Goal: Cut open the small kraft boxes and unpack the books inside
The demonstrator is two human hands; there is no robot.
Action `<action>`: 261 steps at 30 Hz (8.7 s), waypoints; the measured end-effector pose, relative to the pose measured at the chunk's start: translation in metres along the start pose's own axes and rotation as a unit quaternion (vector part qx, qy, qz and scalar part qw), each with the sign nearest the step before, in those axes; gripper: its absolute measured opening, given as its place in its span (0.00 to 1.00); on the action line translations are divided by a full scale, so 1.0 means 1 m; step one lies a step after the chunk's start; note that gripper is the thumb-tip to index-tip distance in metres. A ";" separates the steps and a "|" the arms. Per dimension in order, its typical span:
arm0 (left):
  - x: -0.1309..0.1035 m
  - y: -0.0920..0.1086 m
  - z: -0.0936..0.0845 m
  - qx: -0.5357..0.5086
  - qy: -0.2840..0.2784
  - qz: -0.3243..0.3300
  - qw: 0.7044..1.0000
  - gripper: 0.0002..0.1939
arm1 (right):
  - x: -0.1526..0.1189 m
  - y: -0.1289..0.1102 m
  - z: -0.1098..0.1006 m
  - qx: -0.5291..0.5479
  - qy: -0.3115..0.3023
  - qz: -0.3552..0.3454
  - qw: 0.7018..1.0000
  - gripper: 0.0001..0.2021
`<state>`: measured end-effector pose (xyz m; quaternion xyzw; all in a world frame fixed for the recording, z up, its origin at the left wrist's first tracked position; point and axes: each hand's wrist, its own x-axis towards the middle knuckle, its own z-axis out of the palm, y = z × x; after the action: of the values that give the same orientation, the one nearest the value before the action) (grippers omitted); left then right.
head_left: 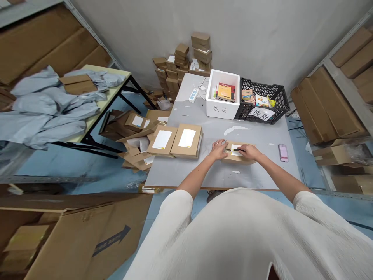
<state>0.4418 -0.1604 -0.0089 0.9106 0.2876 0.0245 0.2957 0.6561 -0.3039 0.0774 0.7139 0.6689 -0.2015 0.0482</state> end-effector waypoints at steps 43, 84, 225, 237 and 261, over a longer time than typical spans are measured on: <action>0.018 0.092 0.024 0.117 -0.124 0.104 0.980 0.34 | -0.121 0.150 0.011 0.254 0.019 0.170 0.952 0.17; 0.013 0.095 0.020 0.239 -0.130 0.061 0.960 0.33 | -0.072 0.129 0.051 0.274 0.015 0.081 0.958 0.15; 0.057 0.125 0.056 0.212 -0.016 0.097 0.972 0.30 | -0.097 0.114 0.076 0.098 0.100 0.156 0.978 0.23; 0.046 0.127 0.063 0.167 -0.014 0.075 0.983 0.36 | -0.100 0.106 0.091 0.103 0.164 0.157 0.968 0.23; -0.002 0.081 0.038 0.149 -0.022 0.059 0.987 0.38 | -0.019 0.101 0.055 0.214 0.199 0.117 0.949 0.22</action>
<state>0.4894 -0.2345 0.0050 0.9604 0.2268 -0.0214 0.1607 0.7422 -0.3499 0.0138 0.8063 0.5179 -0.1870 -0.2162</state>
